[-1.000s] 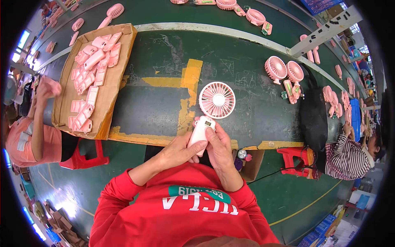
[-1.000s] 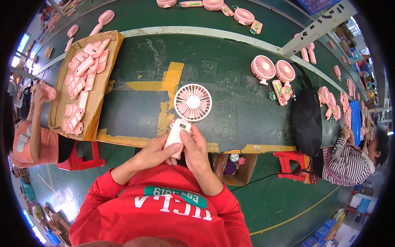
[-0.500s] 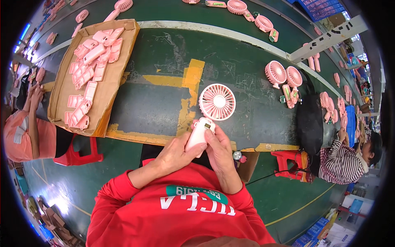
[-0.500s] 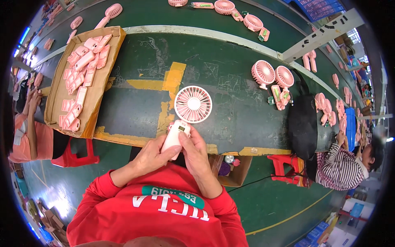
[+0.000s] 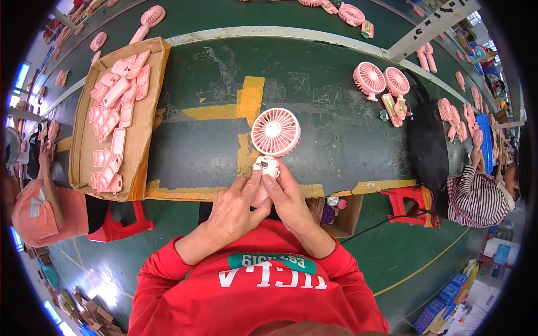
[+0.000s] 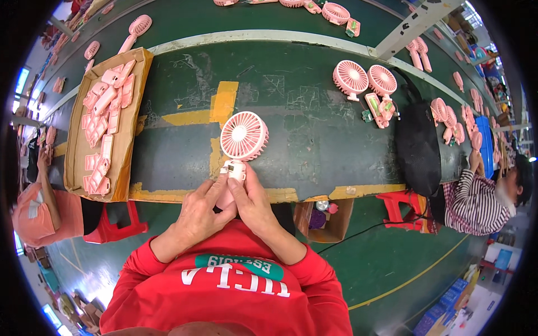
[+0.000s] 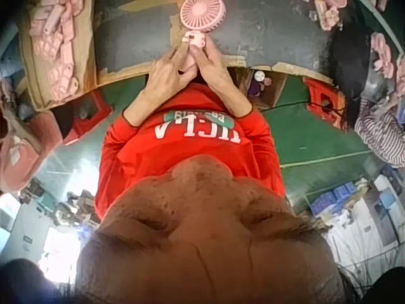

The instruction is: The person assembles portable fans by fitting internal wiring and components into the handle casing, snapping on the cover, turning on the fan, and placing it onto the conveyor belt.

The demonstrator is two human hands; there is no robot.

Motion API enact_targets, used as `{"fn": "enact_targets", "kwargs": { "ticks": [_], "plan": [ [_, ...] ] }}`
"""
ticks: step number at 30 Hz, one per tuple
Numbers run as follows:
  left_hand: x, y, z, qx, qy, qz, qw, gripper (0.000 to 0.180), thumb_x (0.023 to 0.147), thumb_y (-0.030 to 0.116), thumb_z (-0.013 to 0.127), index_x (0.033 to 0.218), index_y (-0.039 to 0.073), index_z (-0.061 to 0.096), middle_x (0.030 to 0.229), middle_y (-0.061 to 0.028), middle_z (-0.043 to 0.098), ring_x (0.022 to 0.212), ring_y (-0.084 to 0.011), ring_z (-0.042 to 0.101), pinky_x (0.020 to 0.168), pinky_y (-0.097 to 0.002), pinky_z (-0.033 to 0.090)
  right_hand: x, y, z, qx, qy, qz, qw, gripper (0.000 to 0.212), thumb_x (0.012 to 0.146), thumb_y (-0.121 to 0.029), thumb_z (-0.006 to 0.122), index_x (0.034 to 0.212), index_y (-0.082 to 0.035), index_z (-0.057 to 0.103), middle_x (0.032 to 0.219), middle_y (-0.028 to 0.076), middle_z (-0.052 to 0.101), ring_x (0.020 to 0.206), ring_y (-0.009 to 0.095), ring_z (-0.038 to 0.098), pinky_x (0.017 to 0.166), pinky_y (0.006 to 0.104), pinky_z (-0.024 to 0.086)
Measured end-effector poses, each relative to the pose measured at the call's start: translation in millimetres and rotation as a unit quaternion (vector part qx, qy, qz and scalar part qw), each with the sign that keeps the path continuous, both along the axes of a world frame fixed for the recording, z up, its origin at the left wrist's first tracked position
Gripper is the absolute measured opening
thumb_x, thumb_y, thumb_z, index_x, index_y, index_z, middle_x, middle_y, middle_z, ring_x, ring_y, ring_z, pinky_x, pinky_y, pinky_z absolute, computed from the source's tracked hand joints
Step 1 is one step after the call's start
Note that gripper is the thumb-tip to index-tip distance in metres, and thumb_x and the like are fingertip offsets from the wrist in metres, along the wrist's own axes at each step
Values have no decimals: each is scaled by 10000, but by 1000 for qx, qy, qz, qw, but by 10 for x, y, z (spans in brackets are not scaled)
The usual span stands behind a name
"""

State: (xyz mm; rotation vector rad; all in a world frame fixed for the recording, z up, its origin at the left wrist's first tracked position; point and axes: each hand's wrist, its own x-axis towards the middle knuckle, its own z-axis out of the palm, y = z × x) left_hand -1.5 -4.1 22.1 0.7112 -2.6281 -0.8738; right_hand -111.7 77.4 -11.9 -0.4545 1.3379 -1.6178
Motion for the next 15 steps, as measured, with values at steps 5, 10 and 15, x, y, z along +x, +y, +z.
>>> {"fn": "enact_targets", "kwargs": {
  "ticks": [5, 10, 15],
  "plan": [
    [18, 10, -16, -8, -29, -7, 1000, 622, 714, 215, 688, 1239, -49, 484, 877, -187, 586, 653, -353, 624, 539, -422, 507, -8, -4, 24, 34, 100, 23, 994, 388, 961, -143, 459, 1314, 1, 387, 1169, 71, 531, 1043, 124, 508, 905, 255, 417],
    [-5, 7, -10, 160, 16, 44, 986, 519, 794, 279, 678, 1142, -56, 490, 852, -173, 610, 675, -304, 643, 582, -399, 519, -39, 31, -17, -41, -140, -15, 989, 380, 952, -149, 473, 1292, 8, 403, 1220, 103, 524, 1093, 164, 524, 926, 299, 431],
    [-23, -144, -81, 601, -16, 1, 799, 307, 911, 252, 570, 1019, -25, 494, 851, -63, 603, 664, -132, 600, 639, -257, 507, -81, 46, 94, -115, -166, -4, 979, 388, 943, -113, 470, 1305, -1, 390, 1245, 113, 528, 1055, 149, 544, 897, 286, 446]
  ]
}}
